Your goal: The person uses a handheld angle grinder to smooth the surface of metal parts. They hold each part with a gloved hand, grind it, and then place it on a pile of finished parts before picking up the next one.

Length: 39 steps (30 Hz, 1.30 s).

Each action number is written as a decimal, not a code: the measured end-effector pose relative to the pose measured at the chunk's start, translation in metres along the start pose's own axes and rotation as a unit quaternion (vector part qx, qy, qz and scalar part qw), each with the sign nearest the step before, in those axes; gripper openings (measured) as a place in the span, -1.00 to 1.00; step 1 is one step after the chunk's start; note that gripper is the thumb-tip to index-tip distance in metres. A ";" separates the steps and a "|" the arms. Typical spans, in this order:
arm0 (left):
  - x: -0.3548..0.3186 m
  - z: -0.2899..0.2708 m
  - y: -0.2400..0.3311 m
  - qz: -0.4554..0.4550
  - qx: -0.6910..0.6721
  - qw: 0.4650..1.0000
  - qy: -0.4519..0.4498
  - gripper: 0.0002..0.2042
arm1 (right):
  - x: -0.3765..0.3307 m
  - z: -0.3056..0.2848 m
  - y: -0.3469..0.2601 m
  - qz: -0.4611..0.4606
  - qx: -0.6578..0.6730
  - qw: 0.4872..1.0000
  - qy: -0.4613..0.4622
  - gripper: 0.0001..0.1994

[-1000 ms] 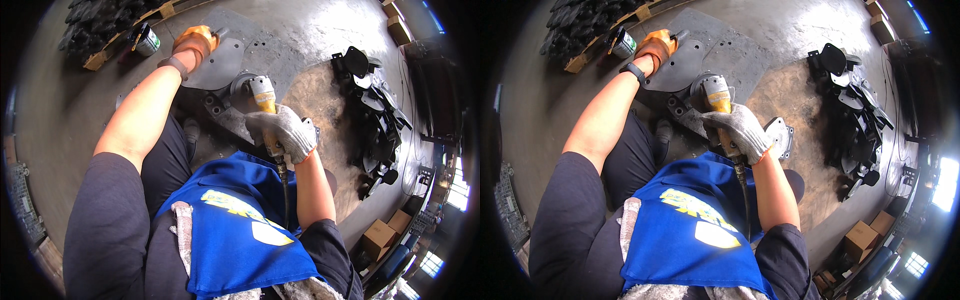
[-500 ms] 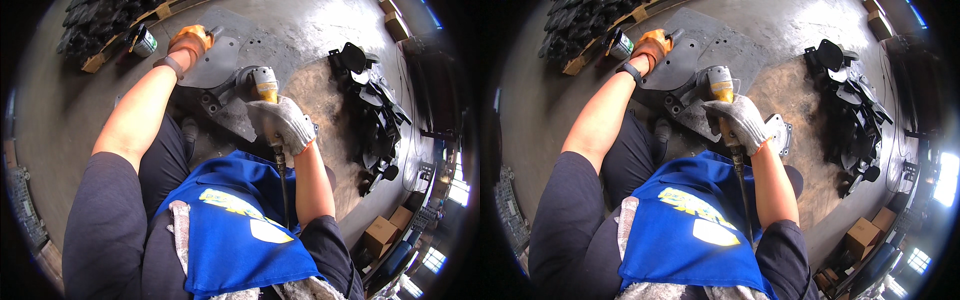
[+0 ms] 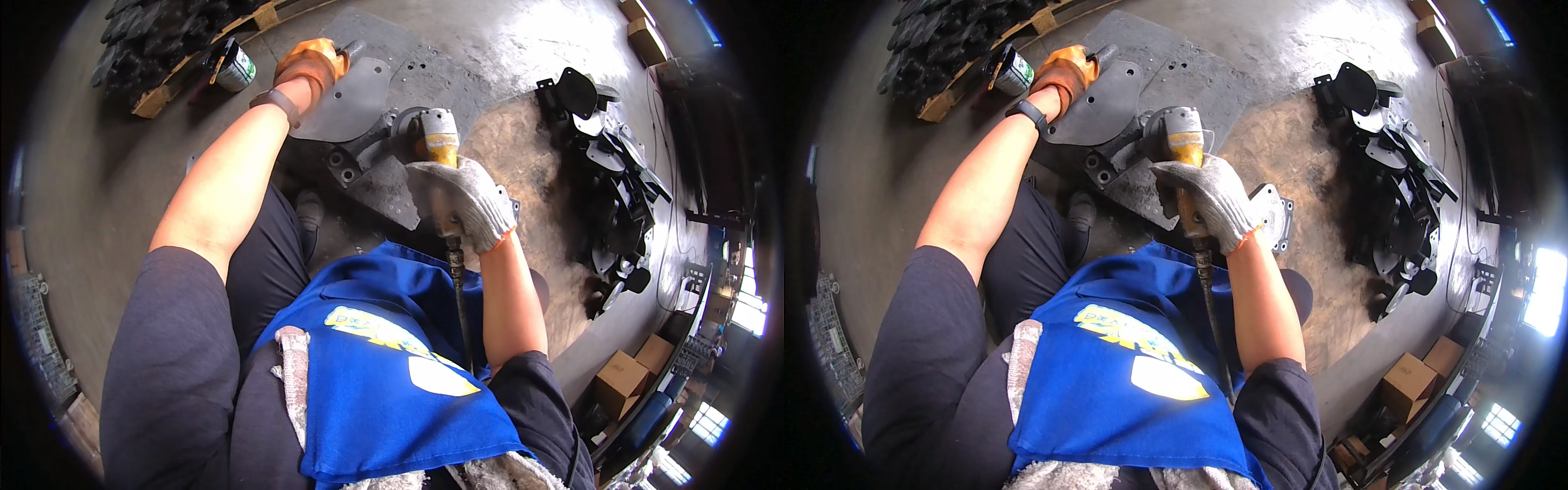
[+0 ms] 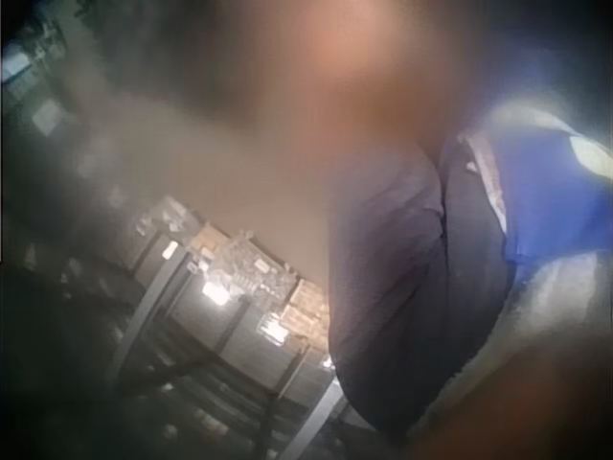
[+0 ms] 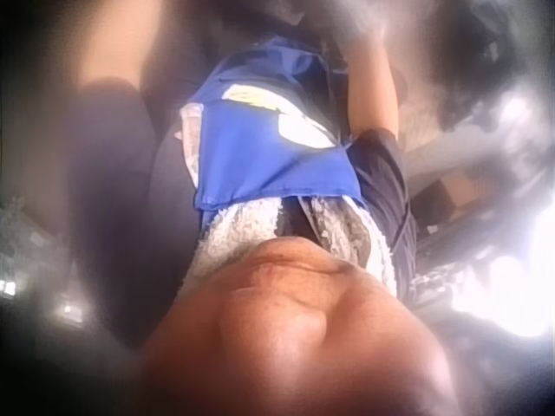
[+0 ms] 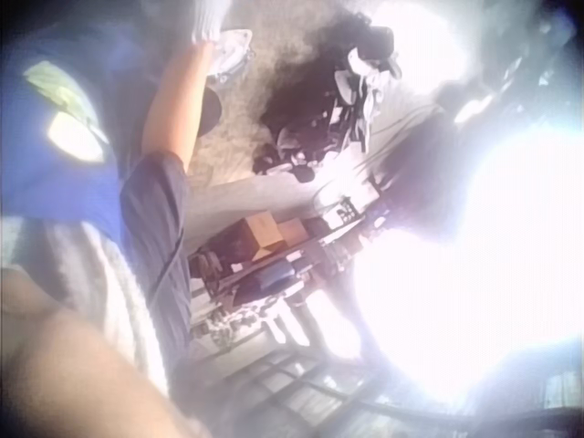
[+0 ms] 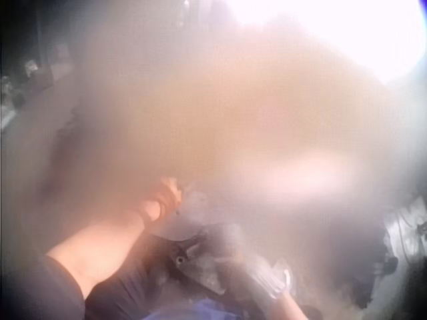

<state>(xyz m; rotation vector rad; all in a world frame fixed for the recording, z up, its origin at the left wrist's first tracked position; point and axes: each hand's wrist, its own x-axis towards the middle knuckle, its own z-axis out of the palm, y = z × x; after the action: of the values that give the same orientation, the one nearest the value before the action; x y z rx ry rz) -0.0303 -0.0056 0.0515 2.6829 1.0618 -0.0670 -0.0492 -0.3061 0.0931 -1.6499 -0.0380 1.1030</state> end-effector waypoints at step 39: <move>0.101 0.112 -0.094 0.177 0.230 0.950 0.114 -0.78 | -0.032 0.017 0.009 0.024 -0.015 0.999 -0.046 -0.69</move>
<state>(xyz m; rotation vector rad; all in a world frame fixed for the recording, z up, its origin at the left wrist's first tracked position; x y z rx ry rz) -0.0147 0.0995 -0.0911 3.3335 0.6605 0.0761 -0.0831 -0.3138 0.1068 -1.6340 -0.0756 1.2187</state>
